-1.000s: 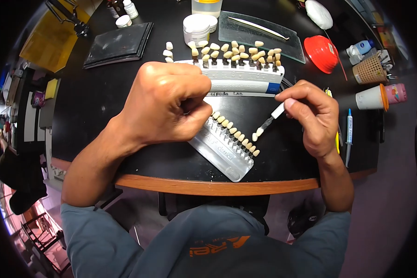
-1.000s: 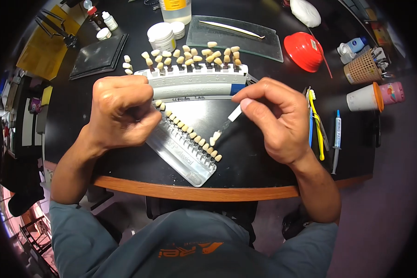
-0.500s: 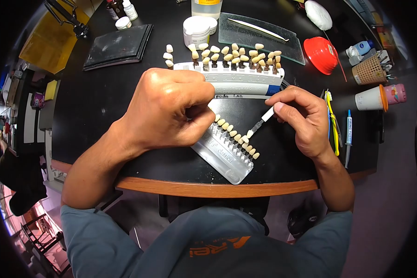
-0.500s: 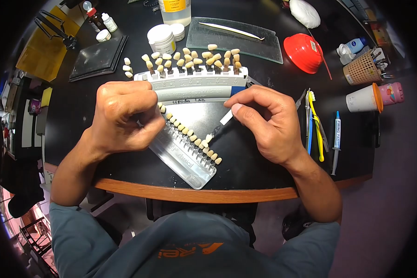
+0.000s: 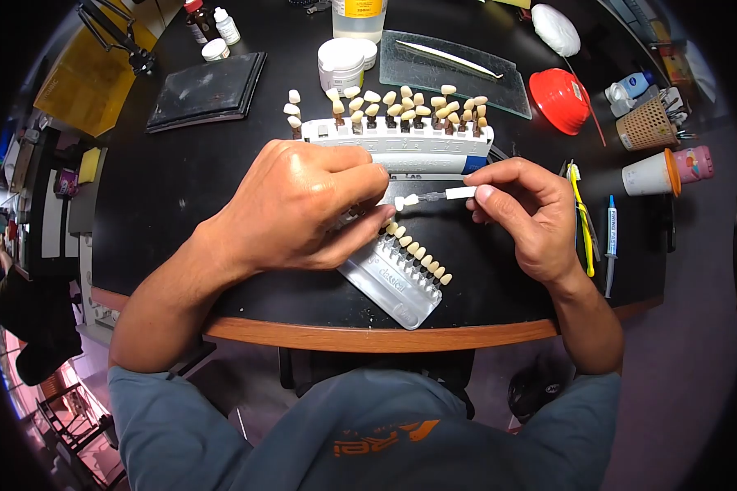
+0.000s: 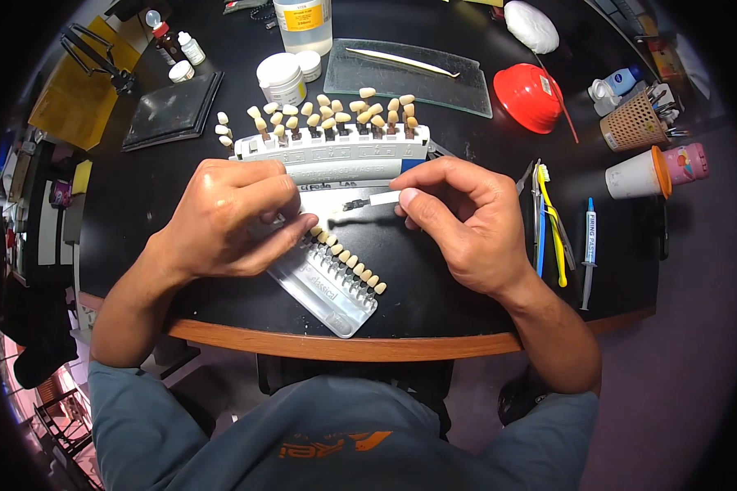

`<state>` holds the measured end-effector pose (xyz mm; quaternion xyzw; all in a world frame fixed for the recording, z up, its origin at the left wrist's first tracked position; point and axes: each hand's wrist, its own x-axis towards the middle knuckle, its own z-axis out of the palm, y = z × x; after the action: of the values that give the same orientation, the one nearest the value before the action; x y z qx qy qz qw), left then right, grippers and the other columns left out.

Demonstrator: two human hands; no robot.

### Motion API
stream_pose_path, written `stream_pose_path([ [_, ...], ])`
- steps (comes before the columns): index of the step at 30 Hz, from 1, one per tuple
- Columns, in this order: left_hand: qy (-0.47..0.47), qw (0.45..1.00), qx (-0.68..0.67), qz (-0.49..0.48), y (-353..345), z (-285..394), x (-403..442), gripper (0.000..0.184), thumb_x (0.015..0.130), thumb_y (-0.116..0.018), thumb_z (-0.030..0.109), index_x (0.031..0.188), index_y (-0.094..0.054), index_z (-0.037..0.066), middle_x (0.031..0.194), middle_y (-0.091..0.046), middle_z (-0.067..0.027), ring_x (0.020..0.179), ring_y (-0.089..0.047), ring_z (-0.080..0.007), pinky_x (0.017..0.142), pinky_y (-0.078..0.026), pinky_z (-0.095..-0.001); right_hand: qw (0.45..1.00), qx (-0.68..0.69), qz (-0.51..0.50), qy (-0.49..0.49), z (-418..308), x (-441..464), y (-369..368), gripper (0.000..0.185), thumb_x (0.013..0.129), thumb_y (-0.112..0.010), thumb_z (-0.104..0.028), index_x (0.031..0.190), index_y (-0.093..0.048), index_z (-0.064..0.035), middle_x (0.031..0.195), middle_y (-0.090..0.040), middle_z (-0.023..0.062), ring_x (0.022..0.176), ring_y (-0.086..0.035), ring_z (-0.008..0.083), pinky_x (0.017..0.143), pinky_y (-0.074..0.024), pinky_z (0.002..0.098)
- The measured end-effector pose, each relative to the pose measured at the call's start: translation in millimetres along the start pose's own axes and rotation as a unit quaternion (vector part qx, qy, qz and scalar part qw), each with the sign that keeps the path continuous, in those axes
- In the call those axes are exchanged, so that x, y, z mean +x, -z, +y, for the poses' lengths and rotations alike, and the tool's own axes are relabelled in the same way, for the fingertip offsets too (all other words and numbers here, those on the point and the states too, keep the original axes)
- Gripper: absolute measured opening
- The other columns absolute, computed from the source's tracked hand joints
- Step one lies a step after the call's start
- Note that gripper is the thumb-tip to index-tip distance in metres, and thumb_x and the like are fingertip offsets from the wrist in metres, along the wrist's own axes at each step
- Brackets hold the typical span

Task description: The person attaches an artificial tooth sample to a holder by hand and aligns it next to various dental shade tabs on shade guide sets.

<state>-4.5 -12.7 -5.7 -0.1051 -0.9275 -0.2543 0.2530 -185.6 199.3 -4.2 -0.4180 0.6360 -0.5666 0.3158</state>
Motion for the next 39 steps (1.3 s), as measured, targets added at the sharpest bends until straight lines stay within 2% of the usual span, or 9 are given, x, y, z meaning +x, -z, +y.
stream_pose_path([
  [6,0.008,0.999,-0.007,-0.03,2.2,1.8,0.8,0.025,0.077,-0.082,0.007,0.096,-0.067,0.005,0.067,-0.057,-0.0047,0.054,-0.06,-0.0183,0.049,-0.045,-0.0308,1.0,0.007,0.002,0.003,-2.5,-1.4,1.0,0.011,0.097,-0.065,0.0,0.106,-0.071,0.0046,0.088,-0.07,0.0072,0.079,-0.065,0.0092,0.071,-0.0526,0.023],
  [9,0.011,0.999,-0.006,-0.038,2.7,1.2,0.0,0.026,0.076,-0.083,0.008,0.098,-0.068,0.005,0.067,-0.058,-0.0047,0.055,-0.06,-0.0185,0.049,-0.045,-0.0309,1.0,0.008,0.001,0.006,-2.9,-1.6,0.5,0.011,0.097,-0.065,0.0,0.106,-0.071,0.0047,0.088,-0.07,0.0075,0.078,-0.065,0.0094,0.07,-0.0528,0.0232],
  [15,0.002,1.0,-0.005,-0.016,1.6,-0.7,0.7,0.028,0.076,-0.085,0.009,0.098,-0.069,0.005,0.069,-0.06,-0.0048,0.055,-0.06,-0.0176,0.05,-0.046,-0.0296,1.0,0.015,-0.005,0.014,-4.1,-2.0,2.3,0.011,0.097,-0.065,0.0,0.106,-0.07,0.0049,0.088,-0.071,0.0082,0.08,-0.066,0.0096,0.071,-0.0533,0.0236],
  [21,0.021,0.998,-0.059,-0.005,-0.9,-0.6,-0.1,0.022,0.077,-0.085,0.008,0.093,-0.071,0.004,0.072,-0.064,-0.0051,0.057,-0.062,-0.0152,0.052,-0.047,-0.028,0.999,0.03,-0.014,0.015,-5.6,-2.9,1.5,0.012,0.097,-0.065,0.001,0.106,-0.07,0.0059,0.09,-0.071,0.0097,0.08,-0.066,0.0103,0.071,-0.0539,0.0242],
  [27,0.057,0.993,-0.099,-0.007,-4.0,1.6,-0.4,0.017,0.078,-0.084,0.007,0.091,-0.073,0.003,0.075,-0.067,-0.0067,0.061,-0.065,-0.0166,0.053,-0.049,-0.0277,0.999,0.032,-0.017,0.02,-4.8,-3.0,3.8,0.012,0.097,-0.065,0.001,0.106,-0.07,0.0063,0.091,-0.071,0.01,0.081,-0.066,0.0106,0.071,-0.0541,0.0244],
  [36,0.041,0.995,-0.09,0.002,-3.8,2.3,0.9,0.019,0.078,-0.083,0.007,0.094,-0.074,0.003,0.074,-0.066,-0.0071,0.061,-0.065,-0.0185,0.053,-0.049,-0.0284,0.999,0.033,-0.017,0.012,-5.8,-3.3,3.7,0.012,0.097,-0.065,0.001,0.106,-0.07,0.0067,0.091,-0.071,0.0102,0.081,-0.067,0.0111,0.072,-0.0547,0.0247],
  [39,0.078,0.991,-0.107,0.003,-0.3,7.5,1.8,0.019,0.078,-0.083,0.007,0.094,-0.074,0.003,0.075,-0.067,-0.0082,0.061,-0.065,-0.0195,0.054,-0.05,-0.0291,0.999,0.031,-0.032,0.015,-8.4,-2.9,2.1,0.013,0.096,-0.066,0.002,0.107,-0.071,0.0069,0.093,-0.072,0.011,0.083,-0.069,0.0123,0.075,-0.0563,0.0253],
])
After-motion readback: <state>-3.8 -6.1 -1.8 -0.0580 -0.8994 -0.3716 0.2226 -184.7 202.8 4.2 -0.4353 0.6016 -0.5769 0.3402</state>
